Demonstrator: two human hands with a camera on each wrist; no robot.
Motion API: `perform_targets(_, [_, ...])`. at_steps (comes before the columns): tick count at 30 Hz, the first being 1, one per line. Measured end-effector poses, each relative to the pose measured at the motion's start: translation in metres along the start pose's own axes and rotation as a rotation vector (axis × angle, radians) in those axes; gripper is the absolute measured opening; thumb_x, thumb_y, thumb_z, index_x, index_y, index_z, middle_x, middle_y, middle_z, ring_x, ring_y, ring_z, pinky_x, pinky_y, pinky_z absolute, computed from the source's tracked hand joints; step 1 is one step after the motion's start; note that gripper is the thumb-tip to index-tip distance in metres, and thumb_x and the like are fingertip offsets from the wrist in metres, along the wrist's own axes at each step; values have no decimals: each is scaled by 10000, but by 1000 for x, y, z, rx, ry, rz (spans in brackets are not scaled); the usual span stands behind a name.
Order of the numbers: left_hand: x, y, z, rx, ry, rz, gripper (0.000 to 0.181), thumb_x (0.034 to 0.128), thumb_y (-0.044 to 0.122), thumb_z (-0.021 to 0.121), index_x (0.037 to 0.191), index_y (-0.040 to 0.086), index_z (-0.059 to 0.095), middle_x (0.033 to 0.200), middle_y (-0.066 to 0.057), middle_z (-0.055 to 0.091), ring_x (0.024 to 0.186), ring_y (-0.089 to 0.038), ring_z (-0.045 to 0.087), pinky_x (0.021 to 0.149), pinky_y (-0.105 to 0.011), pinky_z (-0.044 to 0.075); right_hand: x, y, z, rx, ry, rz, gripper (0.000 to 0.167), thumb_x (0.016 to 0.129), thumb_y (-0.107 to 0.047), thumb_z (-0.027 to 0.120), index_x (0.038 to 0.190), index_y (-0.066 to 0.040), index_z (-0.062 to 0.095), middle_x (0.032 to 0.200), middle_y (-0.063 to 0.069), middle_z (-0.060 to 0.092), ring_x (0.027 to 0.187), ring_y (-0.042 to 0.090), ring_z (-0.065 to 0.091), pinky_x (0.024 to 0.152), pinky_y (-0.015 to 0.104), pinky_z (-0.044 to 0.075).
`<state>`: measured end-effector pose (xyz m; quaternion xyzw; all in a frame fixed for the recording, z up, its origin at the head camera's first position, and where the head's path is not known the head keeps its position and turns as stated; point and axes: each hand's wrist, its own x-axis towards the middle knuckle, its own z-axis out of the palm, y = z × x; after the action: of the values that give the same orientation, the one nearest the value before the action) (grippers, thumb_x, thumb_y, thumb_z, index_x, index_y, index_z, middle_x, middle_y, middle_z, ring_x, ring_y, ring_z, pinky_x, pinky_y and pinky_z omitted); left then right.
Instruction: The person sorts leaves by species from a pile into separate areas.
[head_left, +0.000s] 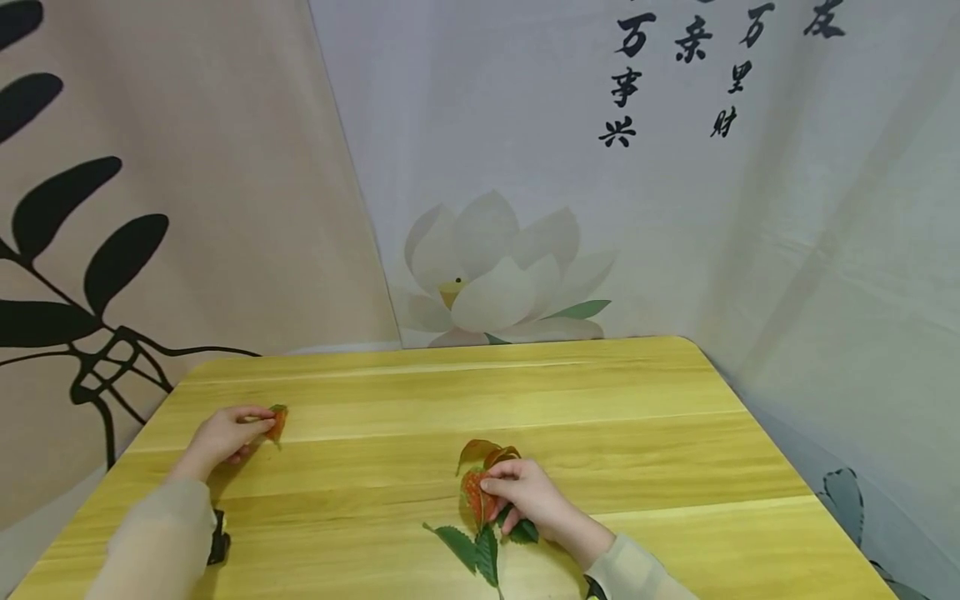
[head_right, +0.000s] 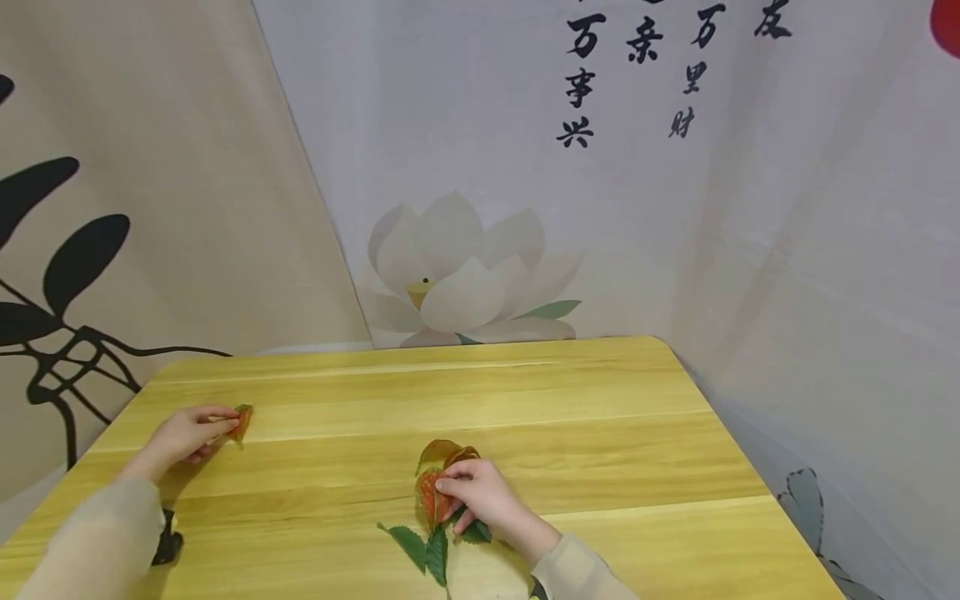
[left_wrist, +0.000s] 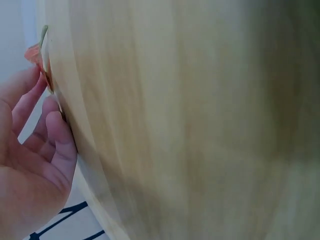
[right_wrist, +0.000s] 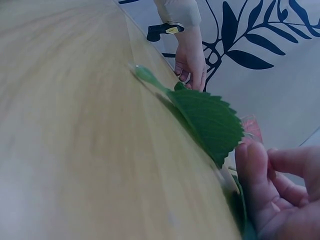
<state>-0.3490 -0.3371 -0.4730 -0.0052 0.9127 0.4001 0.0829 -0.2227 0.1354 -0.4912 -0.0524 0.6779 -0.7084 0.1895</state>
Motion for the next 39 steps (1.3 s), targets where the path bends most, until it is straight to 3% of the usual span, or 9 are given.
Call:
perform_targets(3, [0, 0, 0, 12, -2, -7, 521, 924, 360, 658, 1258, -29, 566, 861, -49, 603, 571, -172, 493, 498, -337, 468, 0, -1, 1, -5, -4, 0, 225, 925, -102, 632, 1063, 75, 647, 713, 77, 641, 549, 145, 616, 400, 215, 469])
perform_targets(11, [1, 2, 0, 62, -14, 39, 501, 904, 339, 683, 1237, -4, 534, 714, -47, 538, 545, -172, 483, 441, -306, 412, -2, -2, 2, -11, 1, 3, 227, 929, -101, 627, 1068, 78, 641, 705, 70, 637, 547, 142, 615, 399, 217, 470])
perform_targets(16, [-2, 2, 1, 59, -25, 49, 582, 911, 369, 673, 1314, -10, 491, 1004, -223, 584, 523, -162, 443, 435, -303, 397, -2, -2, 3, 15, 3, 5, 241, 931, -111, 626, 1079, 80, 624, 701, 65, 632, 551, 142, 610, 407, 222, 474])
perform_targets(19, [-1, 1, 2, 36, -38, 44, 603, 916, 372, 666, 1347, -7, 477, 1234, -361, 491, 492, -130, 376, 439, -288, 387, -3, -3, 2, 36, 15, 12, 262, 934, -124, 628, 1098, 80, 609, 728, 70, 625, 560, 148, 612, 415, 227, 481])
perform_targets(23, [-1, 2, 3, 10, -54, 26, 619, 924, 354, 656, 1382, -8, 450, 1355, -425, 363, 464, -121, 313, 438, -281, 377, -4, -7, 4, 51, 18, 13, 275, 937, -135, 629, 1110, 76, 594, 782, 77, 615, 584, 157, 619, 432, 233, 491])
perform_targets(25, [-1, 6, 2, 5, -75, 14, 631, 935, 345, 642, 1406, -14, 423, 1380, -436, 317, 533, -176, 398, 466, -300, 388, -5, -11, 5, 53, 18, 6, 265, 940, -140, 626, 1102, 67, 594, 803, 75, 613, 595, 162, 621, 440, 235, 495])
perform_targets(27, [-1, 9, 0, 7, -96, -2, 646, 944, 348, 630, 1430, -7, 397, 1407, -431, 277, 702, -278, 513, 517, -316, 411, -5, -16, 6, 55, 19, -4, 245, 939, -143, 627, 1081, 56, 598, 812, 71, 610, 604, 170, 621, 446, 239, 499])
perform_targets(31, [-3, 13, -3, 14, -123, -5, 654, 956, 339, 612, 1444, -23, 369, 1431, -424, 235, 1038, -403, 471, 601, -348, 421, -4, -29, 7, 46, 22, -22, 210, 939, -144, 630, 1041, 39, 610, 819, 63, 614, 618, 177, 620, 454, 242, 504])
perform_targets(39, [-4, 10, 0, -15, -97, 10, 634, 924, 315, 657, 1408, -22, 423, 1403, -413, 315, 904, -304, 497, 566, -335, 408, 13, -61, 7, 12, -20, -71, 245, 952, -138, 613, 1068, 78, 609, 800, 77, 637, 614, 173, 618, 458, 238, 509])
